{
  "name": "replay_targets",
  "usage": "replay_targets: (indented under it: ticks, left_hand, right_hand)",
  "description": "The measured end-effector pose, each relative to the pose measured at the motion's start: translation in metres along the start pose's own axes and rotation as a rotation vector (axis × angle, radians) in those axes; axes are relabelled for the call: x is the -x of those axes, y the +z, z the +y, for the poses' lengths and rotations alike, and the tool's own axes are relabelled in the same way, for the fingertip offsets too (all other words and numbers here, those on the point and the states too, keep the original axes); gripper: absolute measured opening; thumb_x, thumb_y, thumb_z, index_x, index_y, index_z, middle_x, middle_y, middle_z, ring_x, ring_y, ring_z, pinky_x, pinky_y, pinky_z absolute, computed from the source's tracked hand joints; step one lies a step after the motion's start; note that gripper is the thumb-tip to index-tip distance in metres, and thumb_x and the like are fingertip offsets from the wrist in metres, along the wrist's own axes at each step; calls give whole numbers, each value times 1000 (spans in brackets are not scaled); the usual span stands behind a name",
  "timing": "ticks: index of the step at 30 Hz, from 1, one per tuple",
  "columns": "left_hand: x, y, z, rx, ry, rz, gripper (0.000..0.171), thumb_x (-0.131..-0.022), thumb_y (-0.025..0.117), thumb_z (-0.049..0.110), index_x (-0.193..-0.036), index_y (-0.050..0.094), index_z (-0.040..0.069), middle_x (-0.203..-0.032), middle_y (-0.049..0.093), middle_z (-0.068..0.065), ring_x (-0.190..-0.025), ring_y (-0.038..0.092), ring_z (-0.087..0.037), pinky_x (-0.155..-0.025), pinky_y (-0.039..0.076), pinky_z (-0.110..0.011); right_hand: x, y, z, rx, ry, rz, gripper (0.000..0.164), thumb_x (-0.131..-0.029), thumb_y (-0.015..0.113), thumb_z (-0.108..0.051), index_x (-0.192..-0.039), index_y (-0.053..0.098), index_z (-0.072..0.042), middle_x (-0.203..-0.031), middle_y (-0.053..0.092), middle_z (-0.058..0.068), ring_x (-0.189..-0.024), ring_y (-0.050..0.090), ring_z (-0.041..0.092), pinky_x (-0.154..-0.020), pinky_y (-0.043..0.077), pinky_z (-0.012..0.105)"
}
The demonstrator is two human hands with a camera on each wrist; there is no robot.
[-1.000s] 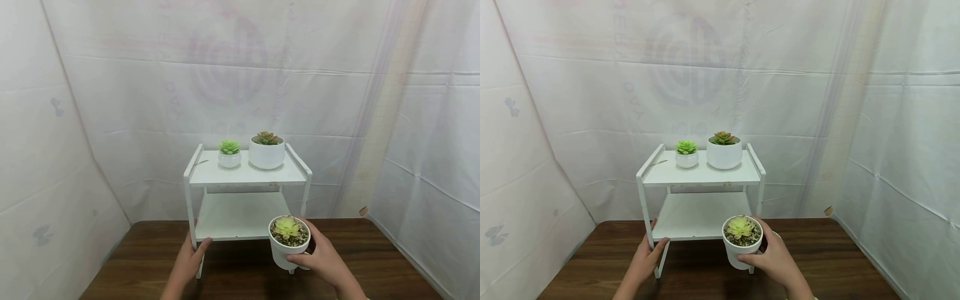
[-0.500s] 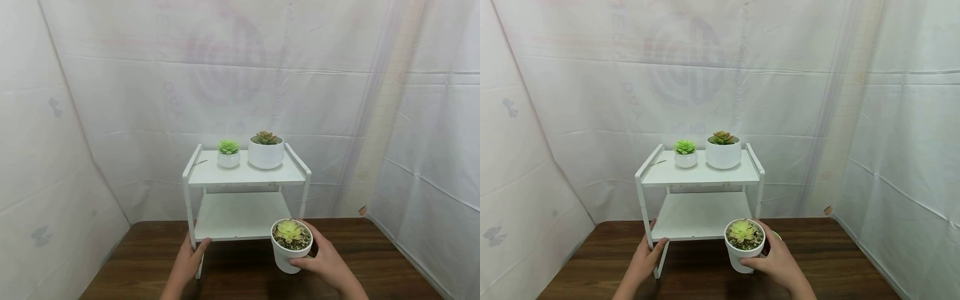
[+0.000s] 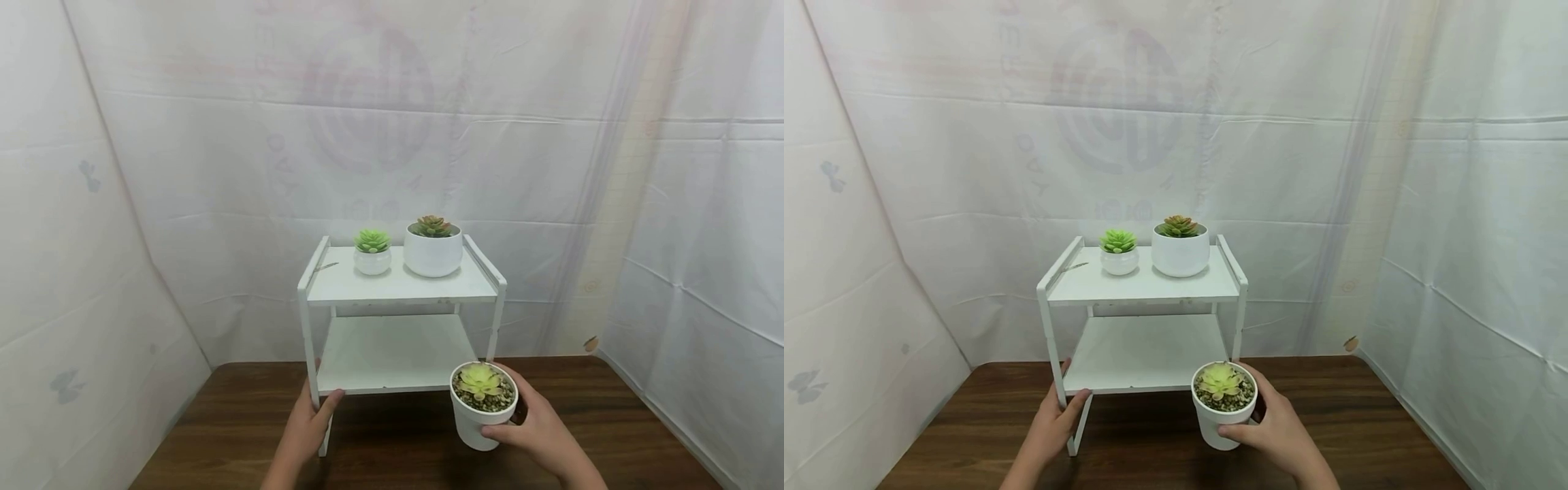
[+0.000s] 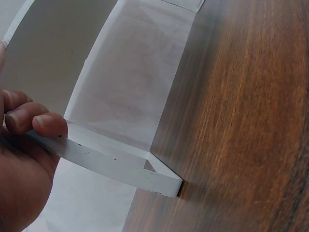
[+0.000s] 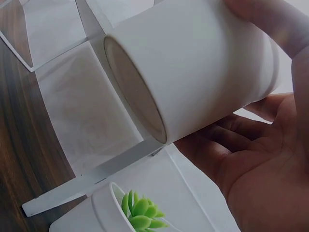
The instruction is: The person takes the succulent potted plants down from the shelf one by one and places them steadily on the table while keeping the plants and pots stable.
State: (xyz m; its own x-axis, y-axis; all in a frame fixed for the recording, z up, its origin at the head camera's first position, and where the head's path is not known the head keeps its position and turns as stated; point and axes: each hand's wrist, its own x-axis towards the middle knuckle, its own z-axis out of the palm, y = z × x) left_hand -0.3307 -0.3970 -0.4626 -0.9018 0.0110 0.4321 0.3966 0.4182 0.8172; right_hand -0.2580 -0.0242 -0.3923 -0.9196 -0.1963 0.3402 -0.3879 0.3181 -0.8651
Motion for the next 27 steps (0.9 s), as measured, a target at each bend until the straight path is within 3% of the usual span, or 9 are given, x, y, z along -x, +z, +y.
replay_targets:
  ticks: [7, 18, 27]
  left_hand:
    - [1, 0, 0, 6, -2, 0, 77, -98, 56, 36, -156, 13, 7, -156, 28, -22, -139, 35, -40, -105, 37, -61]
    - [1, 0, 2, 19, 6, -3, 76, -98, 56, 36, -156, 15, 10, -156, 31, -20, -139, 37, -39, -105, 38, -60]
    - [1, 0, 0, 14, 12, 1, 76, -98, 56, 35, -155, 14, 7, -156, 29, -22, -139, 35, -40, -105, 37, -61]
  right_hand:
    - [3, -2, 4, 11, 6, 2, 83, -75, 82, -9, -144, 40, -23, -137, 50, 10, -109, 58, 6, -84, 52, 24]
    - [5, -5, 9, -15, 103, -11, 81, -77, 81, -11, -145, 38, -22, -138, 49, 13, -112, 57, 10, -84, 52, 27]
    - [7, -7, 19, 21, 83, 6, 81, -77, 81, -11, -145, 38, -21, -136, 51, 12, -111, 57, 7, -85, 51, 25]
